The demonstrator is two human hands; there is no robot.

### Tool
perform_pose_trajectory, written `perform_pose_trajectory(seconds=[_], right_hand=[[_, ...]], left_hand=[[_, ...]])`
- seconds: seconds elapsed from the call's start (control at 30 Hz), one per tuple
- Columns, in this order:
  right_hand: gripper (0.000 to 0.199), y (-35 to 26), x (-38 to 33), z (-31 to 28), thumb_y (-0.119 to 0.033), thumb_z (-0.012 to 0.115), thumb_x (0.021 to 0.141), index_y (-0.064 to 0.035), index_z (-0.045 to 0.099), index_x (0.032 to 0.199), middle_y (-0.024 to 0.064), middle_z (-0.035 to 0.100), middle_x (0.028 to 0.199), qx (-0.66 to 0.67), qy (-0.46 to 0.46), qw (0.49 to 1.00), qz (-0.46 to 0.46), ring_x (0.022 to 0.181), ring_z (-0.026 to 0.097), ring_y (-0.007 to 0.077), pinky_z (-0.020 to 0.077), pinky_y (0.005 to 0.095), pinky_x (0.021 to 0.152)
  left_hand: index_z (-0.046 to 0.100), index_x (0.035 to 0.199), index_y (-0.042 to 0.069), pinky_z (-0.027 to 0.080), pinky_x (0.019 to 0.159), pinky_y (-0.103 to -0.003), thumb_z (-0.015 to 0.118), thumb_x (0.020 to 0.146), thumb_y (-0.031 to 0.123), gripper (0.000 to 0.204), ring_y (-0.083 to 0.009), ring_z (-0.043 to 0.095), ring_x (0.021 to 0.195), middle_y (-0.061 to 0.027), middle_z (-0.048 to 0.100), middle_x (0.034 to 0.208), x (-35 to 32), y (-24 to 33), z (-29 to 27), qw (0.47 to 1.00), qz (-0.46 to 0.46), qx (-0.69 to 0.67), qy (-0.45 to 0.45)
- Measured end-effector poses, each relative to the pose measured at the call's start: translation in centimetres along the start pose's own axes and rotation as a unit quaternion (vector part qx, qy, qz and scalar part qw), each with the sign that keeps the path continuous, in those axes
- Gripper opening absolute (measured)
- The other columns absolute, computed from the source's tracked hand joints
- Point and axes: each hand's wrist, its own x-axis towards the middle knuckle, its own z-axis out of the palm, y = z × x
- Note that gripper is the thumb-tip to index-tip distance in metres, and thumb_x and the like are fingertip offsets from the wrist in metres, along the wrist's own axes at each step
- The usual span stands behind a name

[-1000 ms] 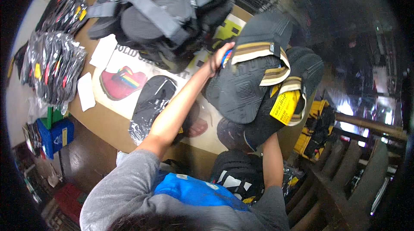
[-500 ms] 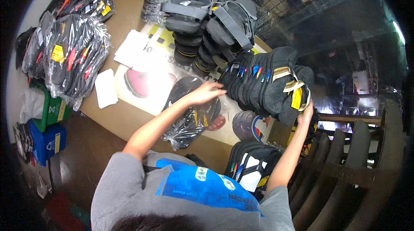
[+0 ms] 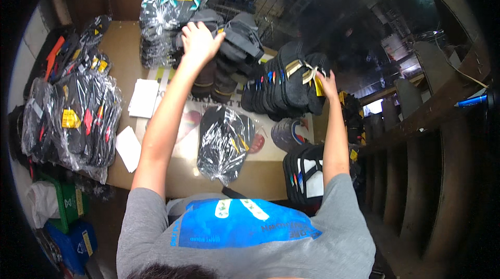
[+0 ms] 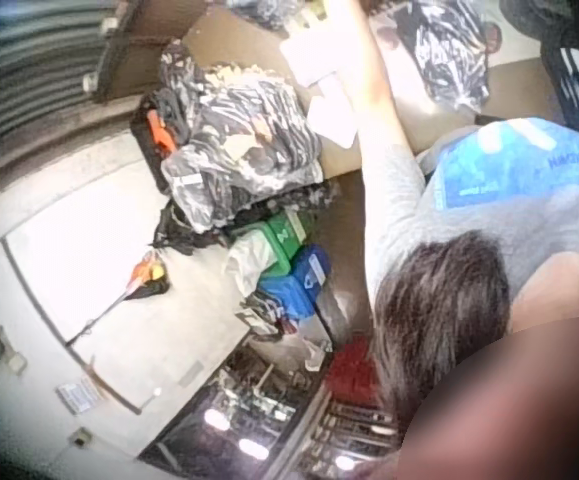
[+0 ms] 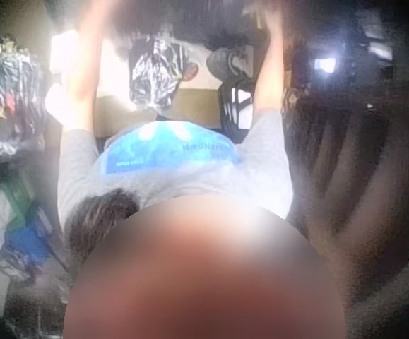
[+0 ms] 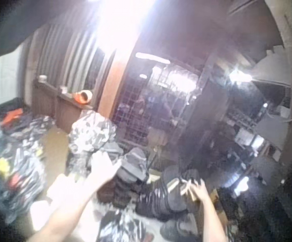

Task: The person unpacks flip-flops and sandals from plastic bags, removes tags, and arranges them on a table. They handle multiple pairs, placing some in neat rows and others in piles while continuing to unpack additional items.

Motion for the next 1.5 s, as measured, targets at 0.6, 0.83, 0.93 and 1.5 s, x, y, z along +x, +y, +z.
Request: perform_pose_trajectory(seconds=[0.6,0.83,0.93,1.5], right_hand=[[0.074,11.4,1.0,-2.9,-0.062,0.034,0.086,-0.0011,0.044,0.126,0.0077,0.054,0.112,0.357,-0.017,0.922,0.149,0.106,0.048,0.0188,0.0386,0.0386,0.087],[0.069,10.3,-1.2,4.3,-0.058,0.036,0.087,-0.0048,0.04,0.129,0.0106,0.049,0.119,0.511,0.009,0.81,0.288,0.111,0.045,0.023,0.0347,0.0357,0.094],[0.069,10.9,-2.1,5.0,-0.058,0.037,0.086,-0.005,0.039,0.13,0.0113,0.047,0.121,0.526,-0.019,0.798,0.293,0.112,0.044,0.0238,0.0337,0.0372,0.095],[0.072,11.0,-0.7,8.0,-0.058,0.04,0.084,-0.0066,0.033,0.133,0.0154,0.038,0.13,0.544,-0.112,0.781,0.286,0.12,0.037,0.0279,0.0284,0.0453,0.1]], left_hand=[[0.007,0.139,0.0,0.012,0.104,-0.052,0.054,0.071,0.065,0.106,-0.0398,0.007,0.133,-0.0314,0.008,0.141,-11.9,13.5,26.9,0.889,-0.088,-0.386,-0.228],[0.029,0.136,0.004,0.018,0.105,-0.037,0.034,0.077,0.072,0.09,-0.0287,0.029,0.127,-0.0155,0.034,0.136,-11.4,4.6,35.2,0.823,-0.229,-0.423,-0.301],[0.022,0.139,0.007,0.018,0.105,-0.041,0.033,0.073,0.077,0.097,-0.0293,0.023,0.13,-0.0164,0.025,0.141,-13.3,4.4,37.0,0.647,-0.265,-0.583,-0.414],[0.037,0.128,-0.008,0.028,0.101,-0.031,0.044,0.089,0.041,0.063,-0.0235,0.041,0.119,-0.0167,0.045,0.128,-11.0,7.9,18.3,0.789,-0.156,-0.442,-0.397]])
